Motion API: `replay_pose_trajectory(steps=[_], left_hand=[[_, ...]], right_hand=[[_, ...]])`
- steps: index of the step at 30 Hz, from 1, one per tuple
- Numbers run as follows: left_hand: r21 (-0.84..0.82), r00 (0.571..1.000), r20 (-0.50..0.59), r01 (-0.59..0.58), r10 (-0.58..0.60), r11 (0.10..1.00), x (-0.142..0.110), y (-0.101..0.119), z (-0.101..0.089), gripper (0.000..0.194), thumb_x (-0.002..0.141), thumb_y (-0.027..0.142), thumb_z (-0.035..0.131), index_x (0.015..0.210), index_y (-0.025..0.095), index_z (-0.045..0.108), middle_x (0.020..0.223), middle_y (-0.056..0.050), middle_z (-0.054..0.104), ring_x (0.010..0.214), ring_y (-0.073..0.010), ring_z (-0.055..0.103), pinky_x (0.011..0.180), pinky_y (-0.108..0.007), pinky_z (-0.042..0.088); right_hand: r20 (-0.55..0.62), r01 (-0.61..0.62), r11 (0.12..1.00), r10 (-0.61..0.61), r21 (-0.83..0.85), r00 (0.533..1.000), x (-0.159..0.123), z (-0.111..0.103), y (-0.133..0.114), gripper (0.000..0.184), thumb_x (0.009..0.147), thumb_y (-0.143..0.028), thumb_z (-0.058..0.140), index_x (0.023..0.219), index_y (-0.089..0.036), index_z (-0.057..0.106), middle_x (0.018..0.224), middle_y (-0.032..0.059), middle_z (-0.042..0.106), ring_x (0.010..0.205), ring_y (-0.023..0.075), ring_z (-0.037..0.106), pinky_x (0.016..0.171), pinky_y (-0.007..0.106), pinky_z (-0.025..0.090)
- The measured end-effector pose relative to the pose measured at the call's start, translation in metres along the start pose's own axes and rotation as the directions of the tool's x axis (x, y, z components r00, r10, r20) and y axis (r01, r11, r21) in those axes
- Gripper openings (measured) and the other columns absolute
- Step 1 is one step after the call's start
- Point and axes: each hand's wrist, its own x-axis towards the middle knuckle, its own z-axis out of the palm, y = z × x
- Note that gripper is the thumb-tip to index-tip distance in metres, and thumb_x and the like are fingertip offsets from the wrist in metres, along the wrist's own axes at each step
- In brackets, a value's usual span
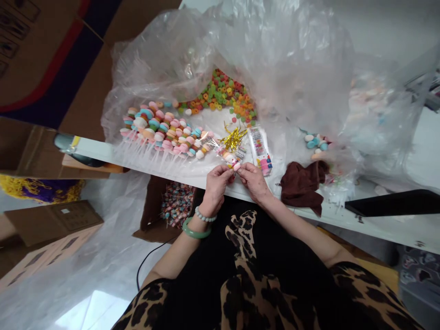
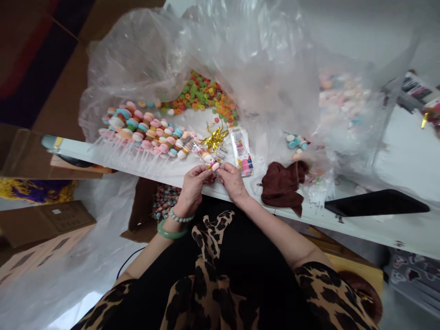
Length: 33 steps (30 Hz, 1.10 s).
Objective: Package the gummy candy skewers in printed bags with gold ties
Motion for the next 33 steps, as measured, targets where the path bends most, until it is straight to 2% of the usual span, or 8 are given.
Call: replay_pose_trajectory(steps=[4,6,10,15,18,25,29,33], left_hand=[[-0.066,1.0,-0.013,0.022,-0.023,0.998,-0.002,0.006,0.003,0.02,0.063,0.013,0.072,0.054,0.014,0.055,0.051,0.003,0.053,0.047,-0.0051,0.043,0.048,-0.019,0.032],[-0.153,0.989,0.05,0.144,-0.137,0.978,-0.004,0.012,0.004,0.017,0.065,0.014,0.071,0.056,0.014,0.056,0.051,0.003,0.052,0.045,-0.005,0.042,0.046,-0.019,0.031],[-0.232,0.912,0.209,0.398,-0.354,0.888,-0.004,0.017,0.004,0.013,0.067,0.016,0.07,0.063,0.014,0.058,0.049,0.004,0.048,0.042,-0.0047,0.04,0.045,-0.018,0.033],[-0.089,0.969,0.133,0.221,-0.209,0.971,-0.002,0.016,-0.008,0.03,0.065,0.028,0.082,0.063,0.014,0.055,0.053,0.003,0.053,0.042,-0.0048,0.045,0.043,-0.017,0.035],[-0.192,0.99,0.095,0.118,-0.101,0.974,0.004,0.02,-0.012,0.032,0.067,0.035,0.083,0.079,0.017,0.059,0.067,0.001,0.062,0.056,-0.0099,0.06,0.056,-0.021,0.048],[-0.478,0.978,0.179,0.178,-0.103,0.86,0.017,0.026,-0.002,0.013,0.088,0.031,0.065,0.088,0.018,0.065,0.093,-0.004,0.071,0.093,-0.0183,0.068,0.087,-0.032,0.054],[-0.52,0.981,0.136,0.191,-0.14,0.832,0.018,0.023,0.002,0.014,0.094,0.025,0.054,0.088,0.017,0.064,0.093,-0.004,0.071,0.092,-0.0157,0.068,0.086,-0.03,0.054],[-0.505,0.971,0.117,0.239,-0.208,0.83,0.017,0.023,0.003,0.017,0.096,0.025,0.05,0.091,0.016,0.063,0.094,-0.008,0.071,0.095,-0.0197,0.069,0.08,-0.031,0.056]], right_hand=[[-0.079,0.188,0.924,-0.226,-0.334,0.971,0.0,-0.003,0.002,0.015,0.077,-0.034,0.056,0.067,-0.023,0.055,0.062,-0.003,0.051,0.063,0.0144,0.045,0.059,0.025,0.035],[-0.07,0.249,0.853,-0.313,-0.459,0.947,-0.002,-0.004,0.001,0.015,0.081,-0.032,0.053,0.069,-0.024,0.058,0.067,-0.0019,0.055,0.068,0.016,0.049,0.065,0.027,0.036],[-0.042,0.291,0.806,-0.363,-0.516,0.931,-0.006,-0.004,0.0,0.016,0.085,-0.032,0.05,0.073,-0.024,0.058,0.068,-0.0015,0.056,0.066,0.0163,0.049,0.066,0.028,0.036],[-0.04,0.303,0.858,-0.35,-0.416,0.936,-0.003,-0.009,0.0,0.017,0.083,-0.034,0.052,0.07,-0.023,0.054,0.066,-0.002,0.052,0.067,0.016,0.048,0.066,0.027,0.036],[-0.018,0.299,0.887,-0.326,-0.353,0.945,-0.003,-0.01,-0.003,0.018,0.081,-0.035,0.054,0.069,-0.022,0.053,0.064,-0.0026,0.05,0.066,0.0152,0.046,0.065,0.027,0.036],[0.026,0.224,0.958,-0.223,-0.18,0.974,-0.011,-0.002,-0.009,0.017,0.082,-0.04,0.058,0.081,-0.023,0.057,0.056,-0.006,0.044,0.053,0.0117,0.04,0.055,0.025,0.034],[0.04,0.278,0.942,-0.275,-0.19,0.961,-0.014,-0.003,-0.009,0.03,0.082,-0.037,0.061,0.111,-0.027,0.062,0.073,-0.003,0.058,0.058,0.0124,0.047,0.06,0.026,0.039],[0.045,0.322,0.9,-0.323,-0.294,0.945,-0.017,-0.004,-0.004,0.024,0.085,-0.035,0.058,0.106,-0.029,0.069,0.087,0.0007,0.065,0.074,0.0176,0.058,0.068,0.029,0.044]])
